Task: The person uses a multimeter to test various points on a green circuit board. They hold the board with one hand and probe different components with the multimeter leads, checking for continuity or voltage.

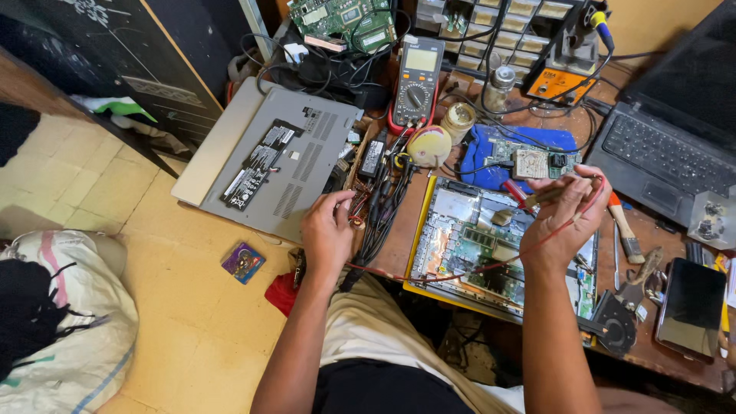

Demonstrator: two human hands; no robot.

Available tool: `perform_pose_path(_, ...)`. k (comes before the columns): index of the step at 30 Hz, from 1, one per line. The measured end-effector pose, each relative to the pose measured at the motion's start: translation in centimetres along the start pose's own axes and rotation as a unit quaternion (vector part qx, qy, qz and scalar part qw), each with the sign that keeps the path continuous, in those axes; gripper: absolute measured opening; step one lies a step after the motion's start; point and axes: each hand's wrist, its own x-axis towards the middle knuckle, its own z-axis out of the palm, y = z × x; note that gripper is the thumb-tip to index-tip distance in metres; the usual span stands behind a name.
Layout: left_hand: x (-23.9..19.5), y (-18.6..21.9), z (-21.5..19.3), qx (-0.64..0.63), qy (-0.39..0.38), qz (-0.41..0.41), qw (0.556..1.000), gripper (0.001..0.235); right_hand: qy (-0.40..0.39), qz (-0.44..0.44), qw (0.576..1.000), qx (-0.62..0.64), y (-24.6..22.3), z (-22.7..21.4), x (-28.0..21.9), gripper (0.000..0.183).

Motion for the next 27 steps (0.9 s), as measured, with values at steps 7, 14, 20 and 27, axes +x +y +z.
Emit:
perform_pose_path(7, -0.6, -0.6, 0.4, 0.18, -0.118, -0.058, 0.975, 0.016, 0.041, 0.111, 0.99, 0.073, 0.1, -0.5, 0.8, 0.014)
perform_pose_path(14, -1.1, -2.5, 1.7, 0.342, -0.222, -0.174, 0.896, 0.027, 0.025, 0.045, 0.998, 0.027, 1.8, 0.0, 0.0, 0.022)
perform_pose_path(20, -1.8, -4.1, 3.5, 0.373, -0.234, -0.168, 0.882, 0.021, -0.005, 0.047, 0.999, 0.011, 3.2, -0.5, 0.0, 0.023)
perform_pose_path(27, 2.6, 2.5, 0.2, 0.153, -0.248, -0.13, 0.948, 0.03, -0.129, 0.031, 0.982, -0.137, 3.2, 0.1, -1.4, 0.022)
